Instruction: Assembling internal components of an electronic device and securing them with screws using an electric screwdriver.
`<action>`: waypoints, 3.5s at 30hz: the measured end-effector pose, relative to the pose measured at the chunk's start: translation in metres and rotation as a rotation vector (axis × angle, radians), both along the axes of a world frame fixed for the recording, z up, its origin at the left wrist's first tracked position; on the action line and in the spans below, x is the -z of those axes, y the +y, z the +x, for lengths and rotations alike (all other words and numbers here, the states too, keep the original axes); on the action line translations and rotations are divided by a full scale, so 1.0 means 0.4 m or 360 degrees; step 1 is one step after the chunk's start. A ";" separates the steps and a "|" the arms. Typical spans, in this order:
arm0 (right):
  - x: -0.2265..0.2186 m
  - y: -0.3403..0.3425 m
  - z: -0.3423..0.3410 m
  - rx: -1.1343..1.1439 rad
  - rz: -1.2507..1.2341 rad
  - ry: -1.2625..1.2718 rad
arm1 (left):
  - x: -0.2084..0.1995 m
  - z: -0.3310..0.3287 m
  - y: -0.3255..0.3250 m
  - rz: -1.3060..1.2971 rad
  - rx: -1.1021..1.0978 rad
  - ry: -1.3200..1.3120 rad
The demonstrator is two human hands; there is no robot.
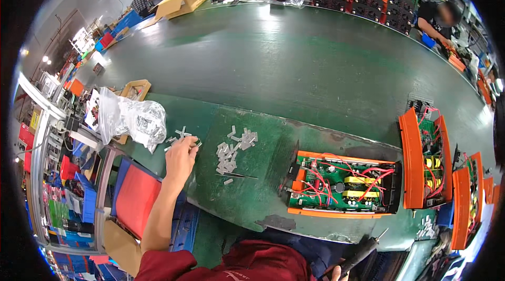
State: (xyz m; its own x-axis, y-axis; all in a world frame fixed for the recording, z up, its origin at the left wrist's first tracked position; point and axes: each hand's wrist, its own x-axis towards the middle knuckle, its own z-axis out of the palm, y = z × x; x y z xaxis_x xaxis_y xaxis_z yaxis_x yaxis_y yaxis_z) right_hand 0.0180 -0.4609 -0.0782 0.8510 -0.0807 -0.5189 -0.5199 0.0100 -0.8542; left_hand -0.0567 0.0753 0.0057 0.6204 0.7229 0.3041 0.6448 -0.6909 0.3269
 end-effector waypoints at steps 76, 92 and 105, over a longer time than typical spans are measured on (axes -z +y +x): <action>-0.170 0.142 -0.034 -0.0913 0.0707 0.0568 | -0.103 0.358 -0.473 -0.0377 0.1724 0.0354; -0.119 -0.004 -0.034 -0.1454 -0.0266 -0.0418 | -0.045 0.332 -0.461 -0.0147 0.1757 -0.0132; -0.061 -0.034 -0.056 -0.1525 -0.0345 -0.0825 | -0.083 0.250 -0.420 -0.0292 0.1426 -0.0636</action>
State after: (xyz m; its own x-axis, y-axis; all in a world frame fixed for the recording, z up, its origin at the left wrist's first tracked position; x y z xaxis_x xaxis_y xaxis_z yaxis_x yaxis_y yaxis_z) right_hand -0.0044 -0.4743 -0.0536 0.7197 0.6808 -0.1366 0.1880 -0.3805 -0.9055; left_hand 0.0432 -0.0926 0.0387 0.8363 0.0946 0.5401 -0.2706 -0.7854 0.5567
